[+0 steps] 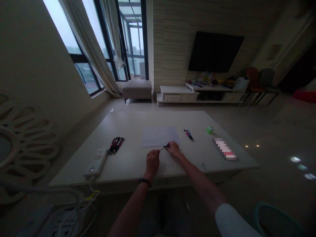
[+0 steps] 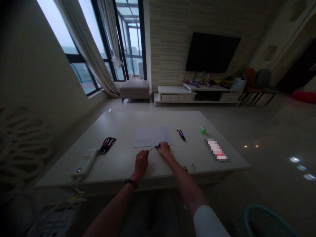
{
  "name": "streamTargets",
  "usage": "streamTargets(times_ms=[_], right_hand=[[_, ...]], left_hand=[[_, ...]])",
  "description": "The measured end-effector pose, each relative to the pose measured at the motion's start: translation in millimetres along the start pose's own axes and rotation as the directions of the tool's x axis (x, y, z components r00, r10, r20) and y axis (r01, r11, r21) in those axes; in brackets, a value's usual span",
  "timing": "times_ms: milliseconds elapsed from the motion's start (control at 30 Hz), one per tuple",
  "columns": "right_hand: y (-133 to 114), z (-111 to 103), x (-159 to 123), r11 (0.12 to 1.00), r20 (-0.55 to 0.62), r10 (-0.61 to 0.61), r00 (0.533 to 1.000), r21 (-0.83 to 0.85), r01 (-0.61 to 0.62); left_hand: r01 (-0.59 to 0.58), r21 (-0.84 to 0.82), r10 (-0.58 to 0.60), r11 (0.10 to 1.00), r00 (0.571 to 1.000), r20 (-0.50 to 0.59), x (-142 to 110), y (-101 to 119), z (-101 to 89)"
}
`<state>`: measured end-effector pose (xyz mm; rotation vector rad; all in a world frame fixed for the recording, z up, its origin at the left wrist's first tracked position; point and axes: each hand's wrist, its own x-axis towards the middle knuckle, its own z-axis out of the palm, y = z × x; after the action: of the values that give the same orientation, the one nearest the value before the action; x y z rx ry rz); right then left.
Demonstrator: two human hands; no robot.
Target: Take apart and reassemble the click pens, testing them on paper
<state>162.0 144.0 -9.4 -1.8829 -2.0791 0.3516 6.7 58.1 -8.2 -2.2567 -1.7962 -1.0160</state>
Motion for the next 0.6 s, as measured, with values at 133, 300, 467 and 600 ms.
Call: streamTargets(times_ms=[133,300,467,600], right_hand=[[-1.7,1.5,3.0,0.997,0.078,-0.041,0.996,-0.066,0.046],[-0.4,-1.5,-2.1,0.990,0.111,-0.094,0.989,-0.092,0.104],[2.2,-0.4,-1.7,0.991,0.059,-0.099,0.993,-0.089,0.104],[11.3,-3.2,4.0,0.998,-0.020,-0.058,0.998,0.027,0.058]], left_hand=[[0.015,0.078,-0.021,0.997,0.997,0.075,1.7,3.0,-3.2],[-0.013,0.127,-0.003,0.992,0.993,0.121,1.9,4.0,-3.8],[-0.029,0.155,0.006,0.987,0.990,0.144,0.9,3.2,-2.6],[-0.030,0.164,0.006,0.986,0.989,0.146,1.2,2.3,-1.3]])
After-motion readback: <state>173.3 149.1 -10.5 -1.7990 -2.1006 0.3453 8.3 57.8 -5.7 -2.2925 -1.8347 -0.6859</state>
